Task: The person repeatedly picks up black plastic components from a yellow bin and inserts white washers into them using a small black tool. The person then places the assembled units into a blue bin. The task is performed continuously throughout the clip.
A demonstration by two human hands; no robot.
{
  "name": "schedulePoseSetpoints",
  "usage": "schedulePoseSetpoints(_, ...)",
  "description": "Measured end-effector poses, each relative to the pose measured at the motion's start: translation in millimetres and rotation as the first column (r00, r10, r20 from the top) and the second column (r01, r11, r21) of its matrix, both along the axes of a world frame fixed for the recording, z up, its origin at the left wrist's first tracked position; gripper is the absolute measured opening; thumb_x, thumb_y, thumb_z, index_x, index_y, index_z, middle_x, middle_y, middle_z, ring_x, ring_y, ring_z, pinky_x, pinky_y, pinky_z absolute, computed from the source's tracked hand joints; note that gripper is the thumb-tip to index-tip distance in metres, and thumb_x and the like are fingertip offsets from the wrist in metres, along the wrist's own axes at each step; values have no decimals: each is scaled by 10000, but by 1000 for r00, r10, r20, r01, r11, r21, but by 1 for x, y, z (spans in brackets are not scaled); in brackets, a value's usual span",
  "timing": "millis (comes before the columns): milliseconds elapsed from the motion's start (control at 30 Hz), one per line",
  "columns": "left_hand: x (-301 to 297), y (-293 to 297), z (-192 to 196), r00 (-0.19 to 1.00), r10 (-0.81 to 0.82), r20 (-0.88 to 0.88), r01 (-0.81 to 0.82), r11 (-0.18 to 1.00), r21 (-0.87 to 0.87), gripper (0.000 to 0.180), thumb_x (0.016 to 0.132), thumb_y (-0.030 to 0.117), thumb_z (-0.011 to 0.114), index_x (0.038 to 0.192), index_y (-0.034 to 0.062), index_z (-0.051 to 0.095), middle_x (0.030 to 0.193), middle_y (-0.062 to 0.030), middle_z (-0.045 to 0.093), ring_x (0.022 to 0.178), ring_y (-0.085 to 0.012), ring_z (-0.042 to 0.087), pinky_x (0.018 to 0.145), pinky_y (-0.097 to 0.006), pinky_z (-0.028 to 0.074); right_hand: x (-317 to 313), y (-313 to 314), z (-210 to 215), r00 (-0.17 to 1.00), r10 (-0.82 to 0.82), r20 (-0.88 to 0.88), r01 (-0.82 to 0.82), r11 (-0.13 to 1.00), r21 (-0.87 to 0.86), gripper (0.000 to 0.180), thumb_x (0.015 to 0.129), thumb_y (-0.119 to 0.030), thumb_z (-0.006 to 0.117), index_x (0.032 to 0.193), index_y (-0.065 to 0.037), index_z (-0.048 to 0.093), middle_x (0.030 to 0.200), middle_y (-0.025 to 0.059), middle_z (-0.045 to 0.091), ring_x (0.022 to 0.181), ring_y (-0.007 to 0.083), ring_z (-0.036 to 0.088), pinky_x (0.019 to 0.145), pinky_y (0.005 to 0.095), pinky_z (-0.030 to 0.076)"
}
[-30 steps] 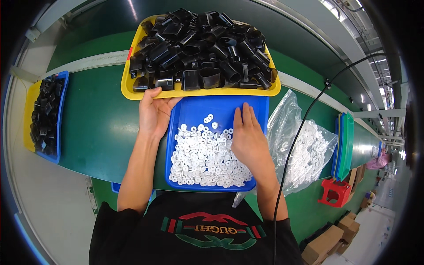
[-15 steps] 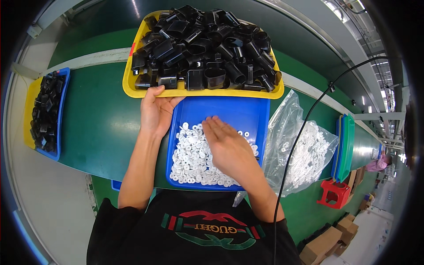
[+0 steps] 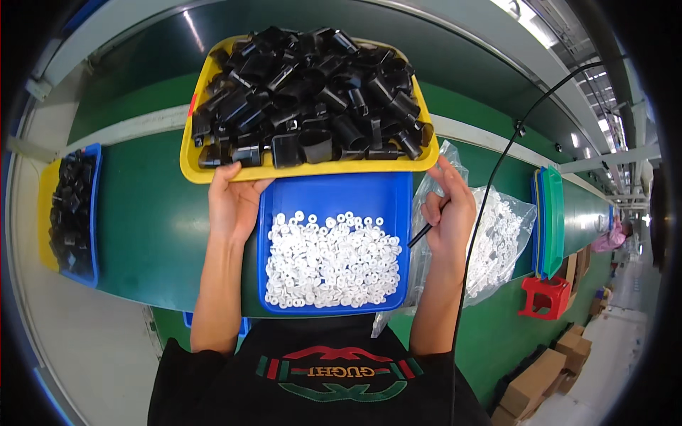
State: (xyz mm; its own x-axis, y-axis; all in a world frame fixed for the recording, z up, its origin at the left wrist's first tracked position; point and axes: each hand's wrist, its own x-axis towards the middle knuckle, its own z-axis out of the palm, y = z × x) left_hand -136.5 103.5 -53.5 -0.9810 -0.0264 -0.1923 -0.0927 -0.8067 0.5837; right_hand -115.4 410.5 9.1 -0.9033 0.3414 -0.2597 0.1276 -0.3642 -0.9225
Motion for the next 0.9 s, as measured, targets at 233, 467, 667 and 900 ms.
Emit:
schedulePoseSetpoints(233,7,4,10,998,-58,12,58,997,-42,401,898,135,500,1263,-31,498,1215,-180,622,1127,-329,619,1019,-494,482,-2,28,-22,973,219,67,-201,957,-208,254,983,-165,517,1175,-9,574,922,42,647,391,40,325,373,211,243)
schedulePoseSetpoints(467,17,11,18,988,-144,59,147,988,-52,409,890,123,511,1271,-25,495,1245,-174,609,1165,-335,593,1045,-494,459,20,36,-12,972,226,56,-216,966,-145,296,969,-122,526,1222,27,559,583,-37,486,366,25,303,364,189,220)
schedulePoseSetpoints(667,29,27,29,979,-157,131,163,986,-40,408,894,105,499,1276,-38,480,1248,-191,599,1162,-341,592,1049,-494,454,40,61,-16,958,285,4,-283,952,-118,357,943,-107,556,1265,45,530,680,-35,536,368,3,295,364,167,223)
schedulePoseSetpoints(900,47,30,35,966,-130,225,145,988,-53,387,915,90,483,1270,-63,464,1236,-215,595,1155,-343,596,1035,-486,470,47,66,-33,956,291,31,-284,948,-147,352,939,-99,562,1254,57,539,678,-34,528,370,4,294,367,167,235)
